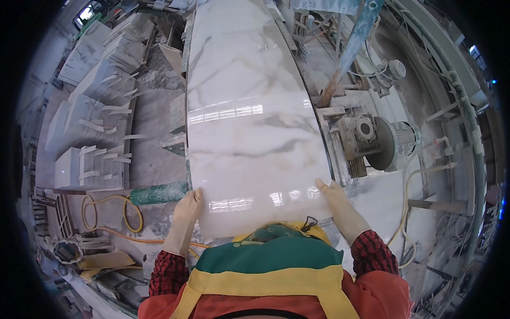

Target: The person guides large white stone slabs through a conveyor-fed polishing machine, using both hands to steady and align each slab as it moves. After polishing, the person lifts and stacks the finished slabs onto a nearby pile.

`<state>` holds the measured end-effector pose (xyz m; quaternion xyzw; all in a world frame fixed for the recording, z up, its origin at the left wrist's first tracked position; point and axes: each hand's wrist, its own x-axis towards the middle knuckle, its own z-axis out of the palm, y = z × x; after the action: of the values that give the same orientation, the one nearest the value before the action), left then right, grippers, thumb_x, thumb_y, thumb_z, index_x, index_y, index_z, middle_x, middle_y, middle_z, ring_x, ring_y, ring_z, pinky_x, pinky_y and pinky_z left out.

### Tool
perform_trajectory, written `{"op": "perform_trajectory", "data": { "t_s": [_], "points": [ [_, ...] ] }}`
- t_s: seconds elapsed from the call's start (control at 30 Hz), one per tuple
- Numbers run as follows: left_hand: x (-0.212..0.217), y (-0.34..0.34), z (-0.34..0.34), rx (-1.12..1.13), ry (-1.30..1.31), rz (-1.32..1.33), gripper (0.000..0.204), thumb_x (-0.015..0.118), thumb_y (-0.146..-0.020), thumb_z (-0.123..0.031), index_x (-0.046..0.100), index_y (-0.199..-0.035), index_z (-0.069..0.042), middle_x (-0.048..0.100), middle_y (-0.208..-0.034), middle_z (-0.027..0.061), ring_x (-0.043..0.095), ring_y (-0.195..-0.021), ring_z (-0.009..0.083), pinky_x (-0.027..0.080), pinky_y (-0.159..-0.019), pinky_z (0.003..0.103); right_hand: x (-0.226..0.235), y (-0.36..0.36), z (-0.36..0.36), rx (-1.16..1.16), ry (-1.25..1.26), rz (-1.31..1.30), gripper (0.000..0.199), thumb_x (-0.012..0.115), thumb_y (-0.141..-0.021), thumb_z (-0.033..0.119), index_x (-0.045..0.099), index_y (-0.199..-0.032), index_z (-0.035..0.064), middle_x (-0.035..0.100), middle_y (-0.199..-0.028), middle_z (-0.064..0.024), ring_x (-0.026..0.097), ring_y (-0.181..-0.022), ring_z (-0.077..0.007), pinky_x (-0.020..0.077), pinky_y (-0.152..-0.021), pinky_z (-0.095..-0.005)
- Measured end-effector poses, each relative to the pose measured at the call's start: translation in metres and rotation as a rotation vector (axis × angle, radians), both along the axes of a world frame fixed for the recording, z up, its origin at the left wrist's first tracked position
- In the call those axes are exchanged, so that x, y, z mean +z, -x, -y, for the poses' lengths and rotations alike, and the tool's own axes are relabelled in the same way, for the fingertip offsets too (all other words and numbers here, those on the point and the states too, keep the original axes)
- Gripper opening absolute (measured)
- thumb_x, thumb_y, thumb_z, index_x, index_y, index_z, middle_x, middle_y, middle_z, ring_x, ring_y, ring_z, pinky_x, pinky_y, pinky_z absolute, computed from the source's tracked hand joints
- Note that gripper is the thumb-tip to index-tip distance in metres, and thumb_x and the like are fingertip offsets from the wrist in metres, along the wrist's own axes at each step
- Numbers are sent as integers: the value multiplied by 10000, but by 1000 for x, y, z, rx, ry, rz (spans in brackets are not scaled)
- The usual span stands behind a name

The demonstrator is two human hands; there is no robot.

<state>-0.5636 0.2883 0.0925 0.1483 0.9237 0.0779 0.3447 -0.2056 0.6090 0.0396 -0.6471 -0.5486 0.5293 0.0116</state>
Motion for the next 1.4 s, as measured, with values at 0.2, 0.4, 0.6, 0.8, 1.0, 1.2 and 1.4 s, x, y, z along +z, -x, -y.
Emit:
{"op": "perform_trajectory", "data": {
  "t_s": [0.2, 0.4, 0.6, 0.8, 1.0, 1.2, 1.4],
  "points": [
    [-40, 15, 13, -282, 22, -59, 687, 368, -1166, -549, 666, -1427, 13, 717, -1328, 408, 712, -1234, 559, 561, -1093, 591, -10, 0, -12, 49, 47, -10, 865, 835, -988, 616, 632, -1492, -57, 744, -1350, -222, 711, -1219, -295, 584, -1000, -444],
    [17, 18, -11, -422, 33, -154, 638, 414, -1165, -515, 760, -1281, 8, 774, -1312, 285, 757, -1216, 460, 598, -1043, 526, 9, 8, -21, 263, -64, 170, 880, 750, -1009, 692, 660, -1522, -17, 737, -1461, -251, 708, -1348, -369, 576, -1085, -491],
    [23, 33, 14, -60, -68, -93, 697, 383, -1152, -546, 811, -1216, 0, 775, -1350, 269, 742, -1251, 455, 567, -1087, 554, 49, 12, -48, 686, -444, 598, 703, 665, -1032, 672, 788, -1272, 23, 805, -1242, -251, 767, -1161, -436, 586, -1033, -509],
    [17, 4, 133, -24, -17, 0, 402, 547, -1144, -343, 648, -1300, 13, 796, -1147, 238, 778, -1074, 440, 618, -954, 524, 58, 43, -6, 1056, -682, 108, 388, 722, -987, 389, 779, -1168, 51, 791, -1008, -223, 761, -991, -443, 589, -862, -540],
    [-26, -70, 250, 156, -73, -157, 543, 484, -1164, -497, 722, -1215, -11, 810, -1189, 220, 769, -1118, 406, 592, -1000, 505, 27, 163, 147, 1428, -1020, -809, 229, 660, -961, 173, 727, -1156, 73, 736, -1231, -245, 683, -1180, -454, 537, -1032, -578],
    [-50, -190, 373, 393, -21, -339, 536, 486, -1169, -481, 732, -1230, -8, 809, -1187, 213, 771, -1128, 410, 599, -995, 496, -15, 196, 200, 1534, -1170, -772, 353, 623, -1018, 180, 723, -1344, 86, 718, -1388, -194, 655, -1327, -413, 502, -1183, -549],
    [-35, -345, 427, 1142, -300, -327, 550, 504, -1182, -493, 711, -1242, 14, 840, -969, 148, 822, -874, 250, 610, -875, 370, -21, 156, 138, 1580, -1357, -840, 365, 620, -1028, 195, 720, -1370, 116, 714, -1425, -177, 654, -1353, -396, 503, -1193, -527]
  ]
}}
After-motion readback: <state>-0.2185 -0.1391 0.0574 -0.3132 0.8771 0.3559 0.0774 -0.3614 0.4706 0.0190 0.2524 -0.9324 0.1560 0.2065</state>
